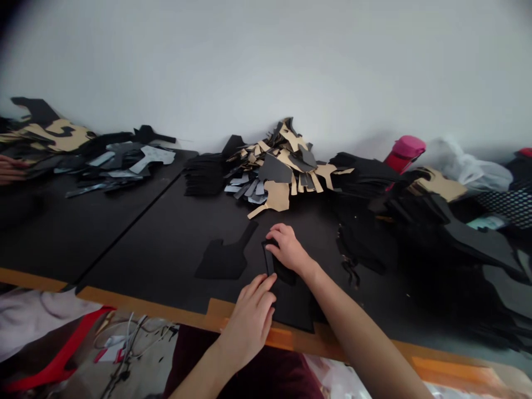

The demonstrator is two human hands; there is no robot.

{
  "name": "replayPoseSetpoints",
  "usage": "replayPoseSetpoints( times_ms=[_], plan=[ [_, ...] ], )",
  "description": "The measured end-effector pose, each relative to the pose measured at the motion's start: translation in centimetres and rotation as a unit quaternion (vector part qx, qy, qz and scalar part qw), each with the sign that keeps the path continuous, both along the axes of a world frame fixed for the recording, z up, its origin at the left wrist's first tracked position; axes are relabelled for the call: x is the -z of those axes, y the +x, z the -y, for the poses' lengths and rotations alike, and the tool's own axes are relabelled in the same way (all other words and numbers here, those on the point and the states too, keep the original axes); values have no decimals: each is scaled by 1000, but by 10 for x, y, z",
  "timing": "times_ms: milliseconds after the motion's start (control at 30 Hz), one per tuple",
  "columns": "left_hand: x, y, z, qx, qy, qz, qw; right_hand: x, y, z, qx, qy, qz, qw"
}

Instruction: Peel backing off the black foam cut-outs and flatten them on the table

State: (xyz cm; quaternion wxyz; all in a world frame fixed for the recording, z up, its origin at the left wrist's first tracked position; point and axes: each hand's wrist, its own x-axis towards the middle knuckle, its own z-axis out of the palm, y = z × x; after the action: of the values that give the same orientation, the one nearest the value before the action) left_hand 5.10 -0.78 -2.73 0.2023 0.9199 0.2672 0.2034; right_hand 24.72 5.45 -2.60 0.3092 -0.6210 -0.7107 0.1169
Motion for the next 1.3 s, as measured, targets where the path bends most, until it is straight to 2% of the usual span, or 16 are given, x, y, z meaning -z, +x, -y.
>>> replayPoseSetpoints(
  times_ms=[233,333,500,600,667,733,833,900,967,1033,1133,1233,1300],
  plan=[
    [2,-2,-1,11,-2,6,1000,-13,-1,-15,3,-53,-12,999],
    [3,-2,-2,10,-8,9,1000,-19,-2,-19,-21,-74,-35,996],
    [6,-2,-2,17,-10,37,999,-23,-3,-16,-64,-114,-130,983],
    [11,-3,-6,-21,-60,100,993,-31,-3,-10,-83,-132,-222,963],
    [11,-3,-9,-75,-141,156,975,-42,-3,-5,-96,-137,-280,945],
    [6,-1,-12,-110,-253,197,941,-56,-5,0,-104,-134,-323,931],
    [-9,1,-14,-92,-430,220,870,-74,-10,9,-113,-130,-403,899],
    [-18,2,-13,-79,-493,239,833,-81,-13,17,-104,-123,-461,872],
    [-21,2,-11,-97,-503,265,817,-81,-15,29,-73,-108,-500,856],
    [-20,1,-9,-123,-494,290,810,-74,-13,47,-36,-111,-500,858],
    [-15,-1,-8,-143,-503,319,790,-56,-9,79,-37,-154,-436,886],
    [-16,-1,-8,-135,-534,329,767,-39,-7,103,-42,-165,-371,913],
    [-22,0,-10,-118,-559,322,755,-34,-7,112,-32,-162,-335,928]
  ],
)
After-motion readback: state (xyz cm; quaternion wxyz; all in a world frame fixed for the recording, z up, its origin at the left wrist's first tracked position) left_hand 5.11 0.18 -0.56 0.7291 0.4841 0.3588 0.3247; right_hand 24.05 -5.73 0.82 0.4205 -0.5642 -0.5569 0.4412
